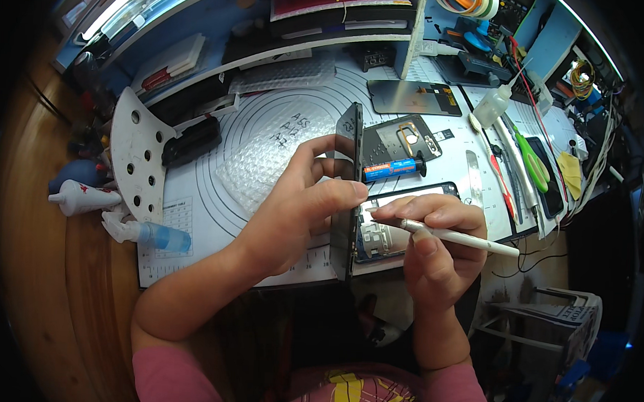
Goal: The person uses a pry tool and scissors to disassemble and repair a mobile phone.
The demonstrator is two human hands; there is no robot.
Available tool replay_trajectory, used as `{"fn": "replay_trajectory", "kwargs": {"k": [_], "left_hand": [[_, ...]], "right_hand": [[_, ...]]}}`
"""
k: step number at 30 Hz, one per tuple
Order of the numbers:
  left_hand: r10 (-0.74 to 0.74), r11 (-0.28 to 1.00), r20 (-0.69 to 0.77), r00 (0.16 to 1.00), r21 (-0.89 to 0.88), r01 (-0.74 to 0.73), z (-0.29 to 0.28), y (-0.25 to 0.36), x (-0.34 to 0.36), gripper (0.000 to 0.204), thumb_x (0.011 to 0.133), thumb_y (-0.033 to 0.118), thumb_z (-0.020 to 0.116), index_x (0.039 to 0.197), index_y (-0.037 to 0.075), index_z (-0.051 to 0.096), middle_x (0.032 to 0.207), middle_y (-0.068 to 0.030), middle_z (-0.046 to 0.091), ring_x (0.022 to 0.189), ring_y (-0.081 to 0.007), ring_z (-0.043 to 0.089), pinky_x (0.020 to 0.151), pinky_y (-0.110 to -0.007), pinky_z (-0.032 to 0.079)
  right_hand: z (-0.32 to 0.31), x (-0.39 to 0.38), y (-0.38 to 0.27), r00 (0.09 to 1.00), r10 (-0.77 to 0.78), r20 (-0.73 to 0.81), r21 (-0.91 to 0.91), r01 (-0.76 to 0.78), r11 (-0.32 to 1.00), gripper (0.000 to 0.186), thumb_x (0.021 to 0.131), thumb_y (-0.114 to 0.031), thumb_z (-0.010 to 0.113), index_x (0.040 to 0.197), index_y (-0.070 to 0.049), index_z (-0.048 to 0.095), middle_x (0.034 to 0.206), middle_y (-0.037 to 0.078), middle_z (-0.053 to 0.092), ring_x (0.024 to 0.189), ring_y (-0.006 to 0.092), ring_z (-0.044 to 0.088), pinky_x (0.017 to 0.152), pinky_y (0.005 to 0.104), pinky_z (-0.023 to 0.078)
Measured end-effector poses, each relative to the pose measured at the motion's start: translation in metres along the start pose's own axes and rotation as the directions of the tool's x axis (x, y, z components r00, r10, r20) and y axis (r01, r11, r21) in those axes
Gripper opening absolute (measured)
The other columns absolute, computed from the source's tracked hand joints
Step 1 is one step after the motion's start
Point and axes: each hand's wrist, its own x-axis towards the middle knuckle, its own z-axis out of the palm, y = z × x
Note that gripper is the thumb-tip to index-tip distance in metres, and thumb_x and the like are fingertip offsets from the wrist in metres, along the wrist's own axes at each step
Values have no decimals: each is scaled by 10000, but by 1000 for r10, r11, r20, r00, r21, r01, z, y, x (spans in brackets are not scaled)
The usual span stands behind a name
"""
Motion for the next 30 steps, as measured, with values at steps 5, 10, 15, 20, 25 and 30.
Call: {"fn": "replay_trajectory", "kwargs": {"k": [5,10,15,20,25,30], "left_hand": [[24,996,20,999,-88,-22,-2,-4,1,690,865,217,597,1441,-9,293,1149,-132,506,857,-217,613,757,-369,543],[-66,901,263,962,-399,171,-18,0,6,700,893,401,519,1377,-92,403,1040,-207,621,902,-299,658,822,-382,555],[-36,919,199,979,-379,111,-9,7,8,434,978,255,510,1286,-51,499,1079,-253,647,994,-347,687,821,-409,591],[34,941,144,989,-338,17,-18,8,8,375,996,156,520,1326,-15,471,1205,-241,623,1098,-343,643,978,-519,521],[247,927,74,966,-309,-214,-28,-2,13,275,991,92,549,1263,49,553,1216,-114,650,1162,-227,609,1025,-462,462],[393,855,197,898,-437,-278,-29,1,10,297,967,89,606,1263,90,603,1217,-71,663,1187,-231,597,1060,-461,422]], "right_hand": [[-1,-4,5,999,-11,-45,11,11,1000,204,891,7,613,1073,14,520,992,240,649,936,327,683,869,457,570],[-7,-7,7,989,-5,-148,-48,-2,999,194,933,-108,554,1090,-11,495,925,168,573,832,312,650,790,476,585],[-8,-6,5,973,-19,-231,122,48,991,205,909,-29,579,1098,26,518,938,202,606,821,274,664,793,403,589],[-5,-1,4,980,20,-197,183,17,983,202,920,-50,591,1097,25,528,988,202,599,850,262,647,805,401,576],[-6,-10,-4,976,156,-155,254,-113,961,184,907,-65,631,1071,9,596,1147,184,553,995,221,568,821,342,533],[2,-24,-19,917,371,-147,472,-265,841,211,925,-129,665,1065,21,613,1416,238,406,957,178,560,700,277,495]]}}
